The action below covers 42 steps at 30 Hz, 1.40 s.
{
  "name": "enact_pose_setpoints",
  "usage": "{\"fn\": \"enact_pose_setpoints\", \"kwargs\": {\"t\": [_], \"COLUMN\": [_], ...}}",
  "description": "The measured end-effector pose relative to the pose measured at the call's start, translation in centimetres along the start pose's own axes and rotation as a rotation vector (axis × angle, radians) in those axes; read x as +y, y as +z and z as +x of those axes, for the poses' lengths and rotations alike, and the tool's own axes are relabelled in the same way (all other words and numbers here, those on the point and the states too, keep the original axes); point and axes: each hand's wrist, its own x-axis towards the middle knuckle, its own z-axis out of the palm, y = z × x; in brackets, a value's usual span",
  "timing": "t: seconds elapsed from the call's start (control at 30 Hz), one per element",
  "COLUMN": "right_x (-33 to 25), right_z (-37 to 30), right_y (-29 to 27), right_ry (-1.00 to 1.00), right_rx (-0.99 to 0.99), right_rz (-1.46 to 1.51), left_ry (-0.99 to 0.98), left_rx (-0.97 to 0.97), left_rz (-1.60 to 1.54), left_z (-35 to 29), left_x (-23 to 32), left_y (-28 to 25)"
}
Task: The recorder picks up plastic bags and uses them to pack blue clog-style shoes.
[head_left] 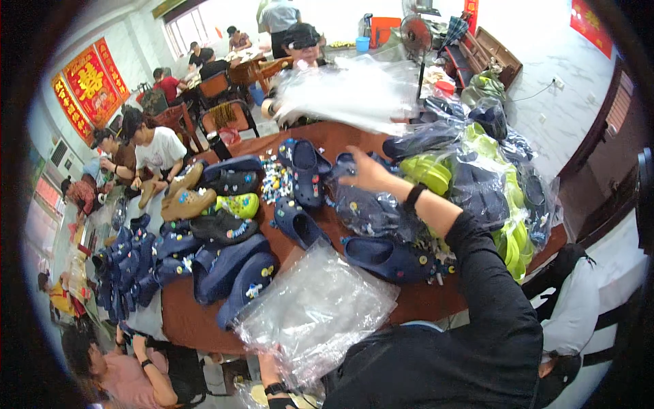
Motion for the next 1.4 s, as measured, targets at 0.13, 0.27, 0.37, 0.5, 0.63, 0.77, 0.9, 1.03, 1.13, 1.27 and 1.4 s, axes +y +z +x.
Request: {"fn": "enact_pose_setpoints", "kwargs": {"t": [0.13, 0.27, 0.37, 0.5, 0.63, 0.77, 0.9, 1.03, 1.13, 1.27, 1.4], "right_x": [-7.0, -9.2, -5.7, 1.5, 2.8, 6.7, 6.6, 6.2, 6.2, 4.8, 0.1], "right_z": [-1.9, -1.6, 1.8, 4.5, 9.1, 11.1, 10.9, 10.1, 8.5, 7.8, 6.5], "right_y": [-3.6, -8.9, -12.7, -9.2, -1.4, 0.5, 4.3, 5.0, 7.3, 7.6, 4.8], "right_ry": [-0.353, -0.661, -0.568, 0.017, 0.167, 0.359, 0.454, 0.668, 0.319, 0.536, 0.701], "right_rx": [0.115, 0.651, 0.817, 0.153, 0.083, 0.001, -0.591, -0.892, -0.914, -0.665, -0.493], "right_rz": [-0.3, -0.221, -0.261, 0.032, 0.064, -0.112, 0.179, 0.379, 0.585, 0.688, 1.025], "left_ry": [-0.095, -0.101, -0.09, 0.11, 0.384, 0.079, -0.118, -0.232, -0.206, -0.247, -0.14], "left_rx": [-0.021, 0.036, 0.01, -0.078, -0.159, -0.112, 0.034, -0.016, -0.085, -0.03, 0.022], "left_rz": [-0.046, -0.042, 0.056, 0.297, 0.819, 0.089, -0.17, -0.165, 0.105, 0.127, -0.198], "left_z": [-0.5, -0.1, 1.5, 0.7, 6.0, 3.5, 1.6, 1.4, 0.3, -1.5, 0.2], "left_x": [1.6, 1.5, -0.1, 1.5, -7.7, -3.2, -2.4, -2.4, -2.0, 0.2, 0.1], "left_y": [1.1, 1.7, 0.2, 2.5, -7.9, -2.6, -1.8, -2.6, -0.9, 1.4, 3.0]}}
